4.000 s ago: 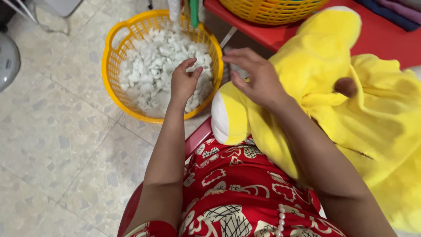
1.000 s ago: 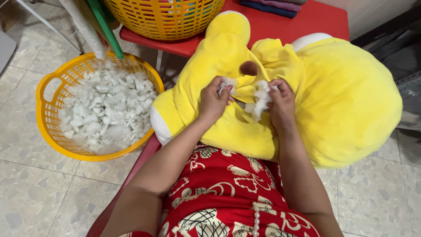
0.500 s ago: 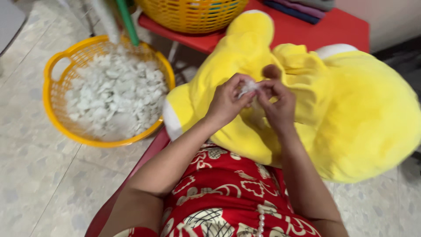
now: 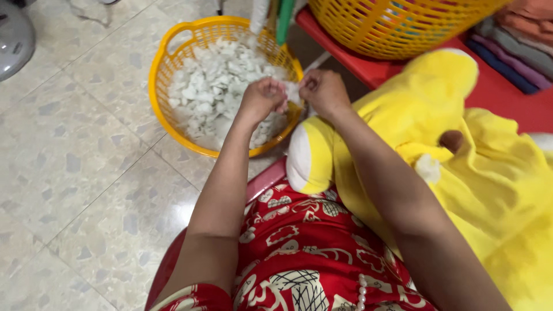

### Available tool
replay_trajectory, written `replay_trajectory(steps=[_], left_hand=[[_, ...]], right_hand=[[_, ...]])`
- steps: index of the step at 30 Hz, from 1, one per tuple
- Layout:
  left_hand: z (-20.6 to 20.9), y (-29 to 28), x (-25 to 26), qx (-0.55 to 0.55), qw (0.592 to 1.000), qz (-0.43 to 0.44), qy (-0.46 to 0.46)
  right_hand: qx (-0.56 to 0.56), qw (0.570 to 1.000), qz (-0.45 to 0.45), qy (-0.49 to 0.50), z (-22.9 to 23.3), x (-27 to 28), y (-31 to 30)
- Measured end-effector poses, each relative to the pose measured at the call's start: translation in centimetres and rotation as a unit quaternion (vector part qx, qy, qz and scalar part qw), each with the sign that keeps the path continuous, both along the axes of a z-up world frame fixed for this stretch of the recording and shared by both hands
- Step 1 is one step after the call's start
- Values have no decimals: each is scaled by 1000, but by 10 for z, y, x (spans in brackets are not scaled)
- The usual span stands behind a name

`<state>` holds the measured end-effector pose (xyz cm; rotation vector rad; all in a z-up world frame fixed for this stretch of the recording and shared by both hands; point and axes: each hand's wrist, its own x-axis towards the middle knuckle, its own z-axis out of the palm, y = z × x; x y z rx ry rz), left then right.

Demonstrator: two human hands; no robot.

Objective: The person repeatedly takes handfuls of white stuffing from a yellow basket and inserts them into the opening of a large yellow plush toy. The person continues to pack the stuffing into the toy's body throughout the clip.

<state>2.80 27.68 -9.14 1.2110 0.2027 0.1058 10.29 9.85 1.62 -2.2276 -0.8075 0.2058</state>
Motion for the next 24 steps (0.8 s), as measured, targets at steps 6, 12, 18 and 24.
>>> replay_trajectory(steps=[6,12,18,24], left_hand=[[-98,15,1,-103,988,45,110],[-122,29,3,31,963,169,206],[-107,13,3,149,968,166,112],[24,-56,-3,184,968,156,-65]], right_hand=[[-66,996,0,52,-66,7,19],[-5,997,25,76,-81,18,5],[131,980,22,151,-31,-12,-5],[187,982,12,-30,67,-52,-92]])
